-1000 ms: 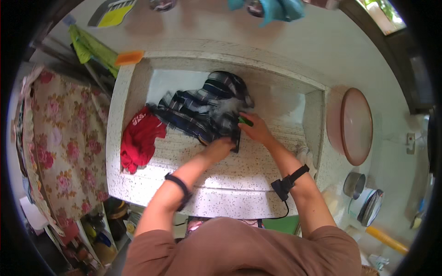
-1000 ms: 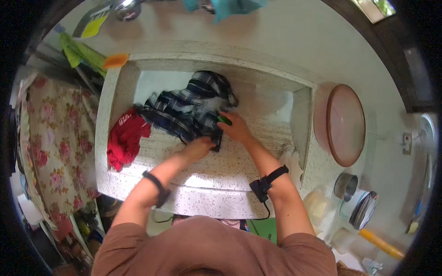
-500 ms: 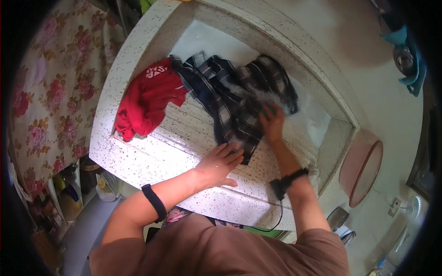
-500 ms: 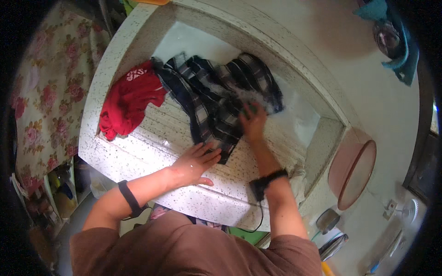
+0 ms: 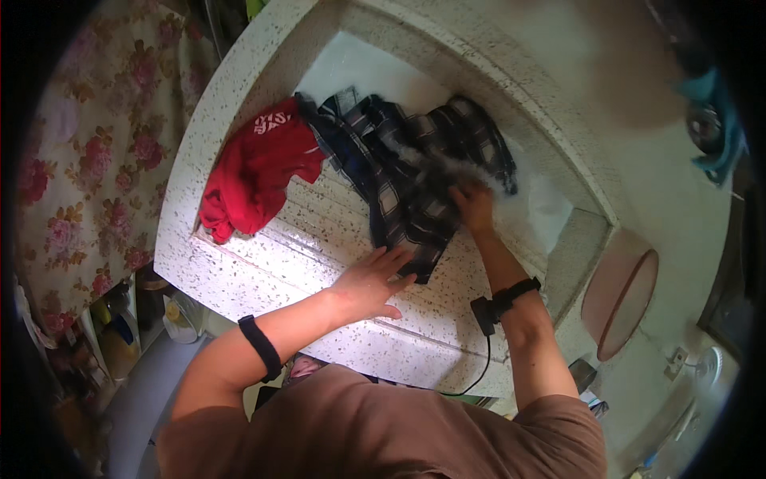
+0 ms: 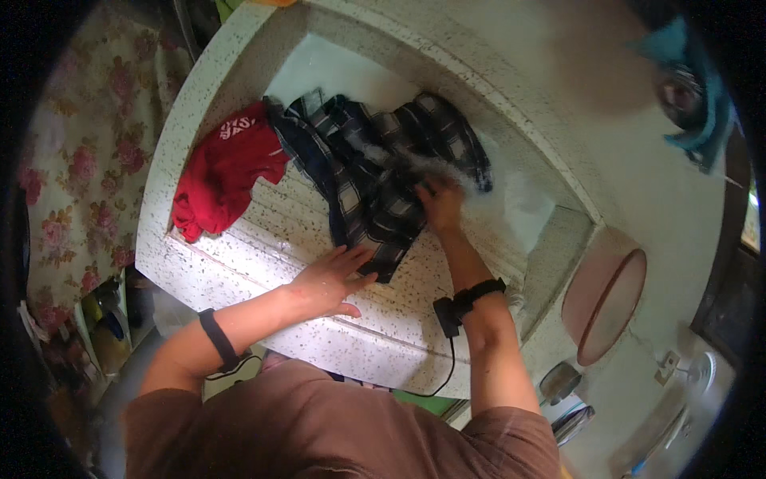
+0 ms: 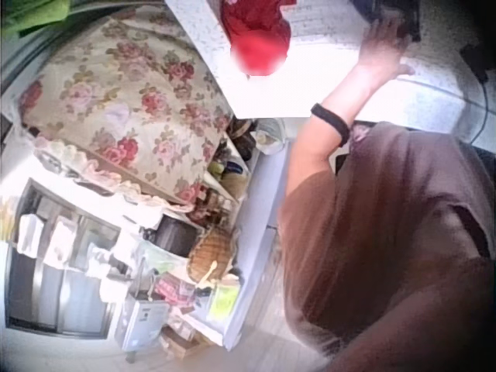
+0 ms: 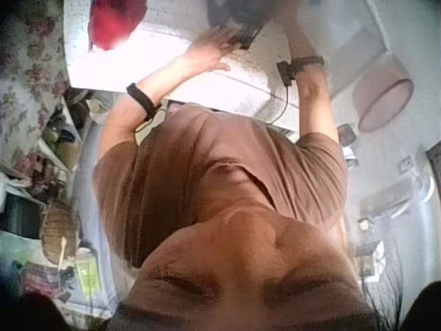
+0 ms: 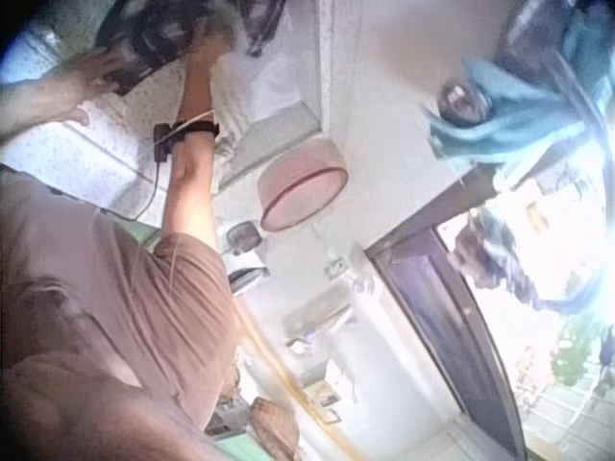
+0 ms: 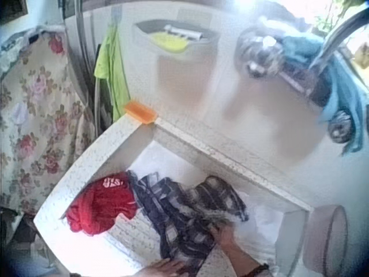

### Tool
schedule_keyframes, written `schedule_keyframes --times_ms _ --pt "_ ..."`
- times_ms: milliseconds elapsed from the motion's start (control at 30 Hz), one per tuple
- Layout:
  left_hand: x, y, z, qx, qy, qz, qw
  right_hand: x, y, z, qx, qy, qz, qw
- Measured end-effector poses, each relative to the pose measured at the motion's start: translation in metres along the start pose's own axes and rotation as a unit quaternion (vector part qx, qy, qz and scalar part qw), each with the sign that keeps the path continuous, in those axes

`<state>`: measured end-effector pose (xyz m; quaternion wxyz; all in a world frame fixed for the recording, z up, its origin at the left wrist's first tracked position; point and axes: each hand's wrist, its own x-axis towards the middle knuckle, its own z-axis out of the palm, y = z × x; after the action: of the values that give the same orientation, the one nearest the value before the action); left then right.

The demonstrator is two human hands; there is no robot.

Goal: The person hand-washes a plaid shirt in a utility sink using a green scrub brush and water. They scrub the fabric, rinse it, wring it out, and repeat the process.

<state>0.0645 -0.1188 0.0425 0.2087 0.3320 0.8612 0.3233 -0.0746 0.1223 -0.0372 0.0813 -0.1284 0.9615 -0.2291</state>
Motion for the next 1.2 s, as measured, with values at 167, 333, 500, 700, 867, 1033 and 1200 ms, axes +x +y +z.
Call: schedule_keyframes --times_ms 167,333,500,700,867,1033,1200 --pt "0.006 0.001 -0.004 -0.035 -0.054 -0.048 0.997 -0.069 -0.071 -0.029 0.156 -0.074 -0.087 0.981" --pt "0.007 0.000 0.004 -0.015 -0.062 -0.037 0.997 -0.030 -0.021 -0.004 -0.066 0.074 -0.042 0.994" --pt "0.038 -0.006 0.017 0.100 -0.051 0.040 0.993 0.021 0.130 0.046 0.078 -0.091 0.006 0.993" --pt "0.064 -0.002 0.007 0.246 -0.056 0.125 0.960 -0.013 0.033 0.001 0.046 -0.021 -0.005 0.999" --pt "-0.043 -0.003 -0.025 -0.070 0.005 -0.017 0.997 -0.069 -0.116 -0.043 0.153 -0.174 -0.096 0.968" --pt "-0.077 -0.015 -0.030 -0.130 0.032 0.018 0.991 -0.032 -0.045 -0.008 -0.023 0.064 -0.013 0.998" --pt "-0.067 -0.008 -0.039 -0.153 0.018 -0.016 0.988 0.010 -0.005 -0.017 -0.061 -0.079 0.077 0.992"
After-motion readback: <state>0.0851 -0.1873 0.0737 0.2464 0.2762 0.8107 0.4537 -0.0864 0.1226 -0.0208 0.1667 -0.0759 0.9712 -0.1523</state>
